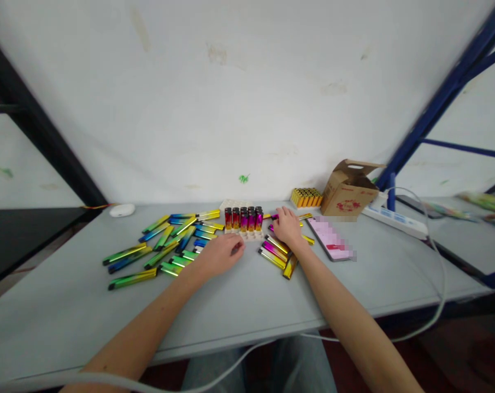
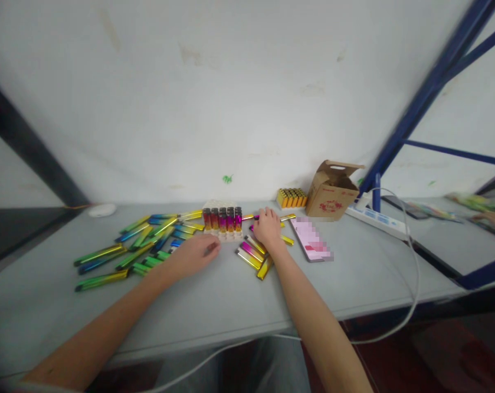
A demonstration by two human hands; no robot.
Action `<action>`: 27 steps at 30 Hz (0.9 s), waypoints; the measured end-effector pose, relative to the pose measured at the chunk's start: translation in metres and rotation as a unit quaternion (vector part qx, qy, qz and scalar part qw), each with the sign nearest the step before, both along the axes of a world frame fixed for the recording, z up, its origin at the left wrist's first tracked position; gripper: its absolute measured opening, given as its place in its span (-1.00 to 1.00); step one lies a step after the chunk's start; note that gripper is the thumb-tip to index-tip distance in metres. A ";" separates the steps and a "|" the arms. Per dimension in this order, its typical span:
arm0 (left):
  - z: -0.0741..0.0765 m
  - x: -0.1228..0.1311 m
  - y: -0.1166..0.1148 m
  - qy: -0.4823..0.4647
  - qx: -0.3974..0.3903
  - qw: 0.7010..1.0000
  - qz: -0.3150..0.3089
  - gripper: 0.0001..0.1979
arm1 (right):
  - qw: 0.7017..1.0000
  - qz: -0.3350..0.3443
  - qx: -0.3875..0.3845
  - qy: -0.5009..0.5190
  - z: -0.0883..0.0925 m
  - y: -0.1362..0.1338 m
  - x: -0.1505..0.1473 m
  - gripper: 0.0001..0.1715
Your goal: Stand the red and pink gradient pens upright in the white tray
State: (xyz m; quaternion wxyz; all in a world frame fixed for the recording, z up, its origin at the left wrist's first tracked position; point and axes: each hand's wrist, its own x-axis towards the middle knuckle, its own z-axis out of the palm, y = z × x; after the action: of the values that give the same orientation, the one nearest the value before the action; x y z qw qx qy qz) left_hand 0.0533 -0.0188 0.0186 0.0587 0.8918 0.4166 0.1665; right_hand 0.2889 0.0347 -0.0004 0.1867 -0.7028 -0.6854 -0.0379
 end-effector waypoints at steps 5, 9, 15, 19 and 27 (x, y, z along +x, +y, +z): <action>-0.002 0.000 0.000 -0.002 -0.001 1.000 -0.007 -0.77 | 1.000 0.014 -0.023 -0.002 -0.001 0.000 0.001 -0.60; -0.003 0.000 0.000 -0.002 -0.002 1.000 0.000 -0.79 | 1.000 0.013 -0.010 0.004 -0.001 0.002 0.003 -0.60; 0.000 0.000 -0.001 -0.020 -0.025 0.999 0.006 -0.86 | 1.000 0.010 -0.006 0.026 -0.003 0.004 0.004 -0.64; 0.001 0.000 -0.002 -0.012 -0.027 1.000 0.008 -0.87 | 0.999 0.011 0.003 0.045 -0.003 0.004 0.004 -0.69; 0.001 0.001 -0.003 -0.004 -0.024 1.000 0.008 -0.87 | 0.995 0.043 -0.022 0.085 0.000 0.005 0.007 -0.72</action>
State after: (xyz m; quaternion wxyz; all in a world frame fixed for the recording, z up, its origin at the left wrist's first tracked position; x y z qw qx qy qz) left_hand 0.0548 -0.0219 0.0198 0.0802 0.8861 0.4274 0.1604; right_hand 0.2958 0.0394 -0.0005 0.2305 -0.6771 -0.6973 0.0452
